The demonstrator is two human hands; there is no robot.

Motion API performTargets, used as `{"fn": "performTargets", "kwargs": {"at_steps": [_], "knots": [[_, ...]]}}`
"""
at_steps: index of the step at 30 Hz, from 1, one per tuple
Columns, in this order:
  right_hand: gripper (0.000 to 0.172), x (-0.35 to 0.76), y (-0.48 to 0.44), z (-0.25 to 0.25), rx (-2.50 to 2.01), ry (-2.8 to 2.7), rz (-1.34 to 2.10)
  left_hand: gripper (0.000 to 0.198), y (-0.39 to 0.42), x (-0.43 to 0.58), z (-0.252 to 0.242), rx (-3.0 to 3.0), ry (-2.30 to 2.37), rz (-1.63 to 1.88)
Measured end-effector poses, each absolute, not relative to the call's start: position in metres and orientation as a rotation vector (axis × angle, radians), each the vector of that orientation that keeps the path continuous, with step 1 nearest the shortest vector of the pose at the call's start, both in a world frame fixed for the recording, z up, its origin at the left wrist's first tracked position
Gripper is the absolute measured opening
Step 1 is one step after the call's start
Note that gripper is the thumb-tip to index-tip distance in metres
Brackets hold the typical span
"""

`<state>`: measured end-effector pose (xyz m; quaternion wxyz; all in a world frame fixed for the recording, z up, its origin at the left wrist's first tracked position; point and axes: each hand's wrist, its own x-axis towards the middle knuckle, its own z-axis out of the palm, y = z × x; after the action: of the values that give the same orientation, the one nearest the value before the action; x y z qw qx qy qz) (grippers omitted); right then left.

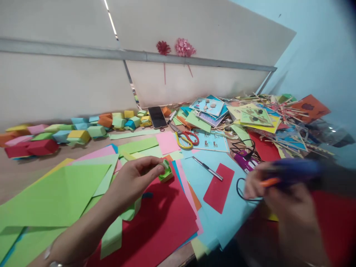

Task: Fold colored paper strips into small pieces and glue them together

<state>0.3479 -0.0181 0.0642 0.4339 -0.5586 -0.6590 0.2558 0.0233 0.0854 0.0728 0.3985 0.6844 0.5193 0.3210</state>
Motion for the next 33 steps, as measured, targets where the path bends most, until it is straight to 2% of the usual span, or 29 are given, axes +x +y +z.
{"fn": "performTargets", "kwargs": {"at_steps": [1, 3, 5, 8, 14, 18, 25, 33], "knots": [[0.034, 0.332, -0.013, 0.057, -1.231, -1.612, 0.769, 0.029, 0.085, 0.025, 0.072, 1.717, 1.312, 0.803], [0.021, 0.304, -0.002, 0.048, -1.192, -1.625, 0.88, 0.029, 0.084, 0.026, 0.072, 1.711, 1.307, 0.792], [0.021, 0.285, 0.007, 0.042, -1.155, -1.64, 0.869, 0.03, 0.083, 0.027, 0.071, 1.722, 1.301, 0.764], [0.028, 0.274, 0.016, 0.035, -1.183, -1.564, 0.92, 0.032, 0.082, 0.027, 0.071, 1.733, 1.302, 0.728], [0.04, 0.28, 0.015, 0.01, -1.141, -1.461, 1.286, 0.031, 0.085, 0.025, 0.066, 1.728, 1.23, 0.681], [0.039, 0.279, 0.014, 0.007, -1.12, -1.498, 1.225, 0.029, 0.085, 0.024, 0.064, 1.702, 1.217, 0.688], [0.028, 0.273, 0.012, 0.011, -1.053, -1.589, 1.138, 0.028, 0.084, 0.025, 0.062, 1.779, 1.176, 0.678], [0.04, 0.272, 0.008, -0.003, -1.203, -1.414, 1.223, 0.028, 0.084, 0.026, 0.062, 1.866, 1.242, 0.67]]}}
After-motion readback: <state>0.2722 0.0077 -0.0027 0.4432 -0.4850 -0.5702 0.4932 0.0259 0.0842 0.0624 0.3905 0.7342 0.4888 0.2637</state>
